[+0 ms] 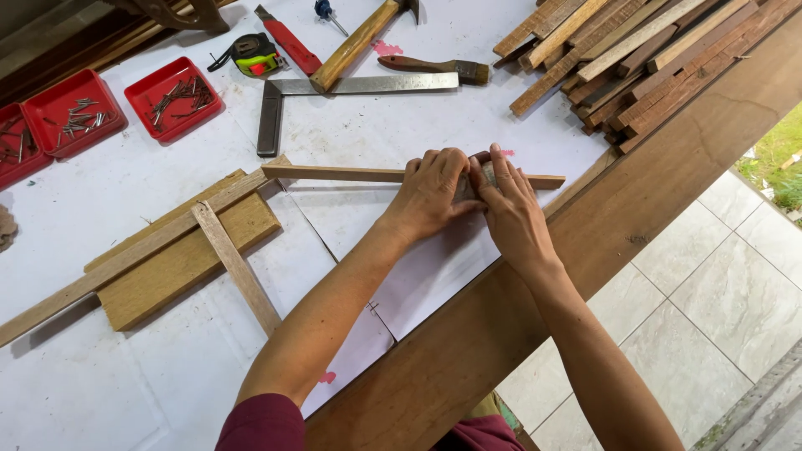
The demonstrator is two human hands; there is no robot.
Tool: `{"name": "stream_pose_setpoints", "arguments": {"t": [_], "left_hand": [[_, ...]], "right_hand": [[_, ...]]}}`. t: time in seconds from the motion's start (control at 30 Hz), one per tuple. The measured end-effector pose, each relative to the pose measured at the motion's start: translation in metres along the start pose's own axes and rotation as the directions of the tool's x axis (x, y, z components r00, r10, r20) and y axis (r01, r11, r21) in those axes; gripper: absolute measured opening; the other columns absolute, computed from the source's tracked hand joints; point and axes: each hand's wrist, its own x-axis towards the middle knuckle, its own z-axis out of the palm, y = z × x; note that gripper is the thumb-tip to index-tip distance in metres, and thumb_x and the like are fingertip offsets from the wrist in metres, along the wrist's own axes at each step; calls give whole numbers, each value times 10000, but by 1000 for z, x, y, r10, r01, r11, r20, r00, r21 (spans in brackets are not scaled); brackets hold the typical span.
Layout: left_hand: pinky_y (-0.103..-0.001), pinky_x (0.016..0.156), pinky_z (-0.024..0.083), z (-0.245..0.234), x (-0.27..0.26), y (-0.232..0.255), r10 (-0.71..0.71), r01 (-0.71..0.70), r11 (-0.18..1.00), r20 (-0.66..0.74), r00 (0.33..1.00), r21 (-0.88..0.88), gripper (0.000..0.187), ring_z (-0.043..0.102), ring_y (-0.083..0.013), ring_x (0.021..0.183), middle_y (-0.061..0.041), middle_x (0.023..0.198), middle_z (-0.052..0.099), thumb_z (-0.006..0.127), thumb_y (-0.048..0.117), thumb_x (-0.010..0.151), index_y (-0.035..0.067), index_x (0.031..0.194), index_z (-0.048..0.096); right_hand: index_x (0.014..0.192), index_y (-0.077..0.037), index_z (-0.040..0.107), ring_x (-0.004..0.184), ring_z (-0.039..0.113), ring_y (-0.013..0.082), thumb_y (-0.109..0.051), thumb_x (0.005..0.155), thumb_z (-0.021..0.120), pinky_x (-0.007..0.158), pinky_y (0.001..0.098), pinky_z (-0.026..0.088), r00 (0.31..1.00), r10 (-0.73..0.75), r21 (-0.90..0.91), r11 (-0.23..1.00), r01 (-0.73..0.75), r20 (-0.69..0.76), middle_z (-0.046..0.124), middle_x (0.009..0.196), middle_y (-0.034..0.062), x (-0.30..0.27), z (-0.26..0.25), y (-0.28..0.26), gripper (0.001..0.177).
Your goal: The recorder is sanding a wooden piece for a furniture project.
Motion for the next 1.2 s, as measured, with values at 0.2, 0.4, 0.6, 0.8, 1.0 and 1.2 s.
{"name": "stream_pose_setpoints", "arguments": {"t": [0.2, 0.4, 0.6, 0.8, 1.0, 1.2], "left_hand": [[-526, 1038, 393, -59, -25, -22, 92, -93, 994, 9, 996, 60, 752, 507, -350, 1165, -161, 1226, 523, 828, 182, 712, 46, 1355, 463], [-380, 931, 505, -35, -35, -54, 4, -5, 968, 1, 1000, 249, 313, 596, -222, 1068, -34, 1117, 622, 603, -42, 951, 75, 1231, 680], [-398, 831, 541, -19, -11, -45, 31, -9, 977, -100, 995, 213, 140, 619, -248, 964, -78, 1021, 662, 623, -28, 934, 38, 1026, 707], [-397, 844, 560, -7, -2, -56, 36, -23, 987, -78, 996, 160, 158, 630, -265, 954, -92, 982, 684, 603, -54, 923, 34, 1000, 710], [-356, 841, 578, -10, 4, -51, 22, -9, 984, -74, 997, 177, 123, 642, -240, 945, -90, 943, 684, 608, -19, 950, 23, 959, 723], [-358, 780, 589, -25, 12, -50, 13, -6, 980, -34, 999, 197, 99, 654, -236, 880, -87, 892, 692, 640, 17, 950, 26, 912, 730]], "right_hand": [[1565, -174, 461, 1504, 369, 337, -89, 1039, 586, 1221, 513, 336, 998, 43, -78, 996, -40, 46, 392, 1640, 114, -2, 15, -1, 547], [1564, -70, 388, 1530, 359, 362, -21, 972, 573, 1269, 561, 256, 999, 24, -143, 989, -27, -23, 402, 1612, 206, 0, 28, -20, 622], [1565, -248, 470, 1496, 397, 366, -15, 986, 594, 1250, 508, 293, 998, 16, -179, 983, -26, -59, 442, 1591, 197, 22, 34, -33, 637], [1584, -278, 442, 1543, 343, 328, 46, 988, 544, 1277, 519, 240, 998, 59, -274, 960, -56, 5, 415, 1636, 137, 14, 36, 9, 686], [1582, -252, 391, 1547, 205, 372, -21, 995, 521, 1220, 674, 73, 982, 184, -215, 962, -169, 52, 313, 1655, 145, 8, 34, 33, 644], [1586, -219, 370, 1549, 178, 373, 28, 931, 523, 1212, 669, 72, 975, 172, -123, 980, -155, 139, 301, 1654, 164, 31, 35, -9, 717]]}}
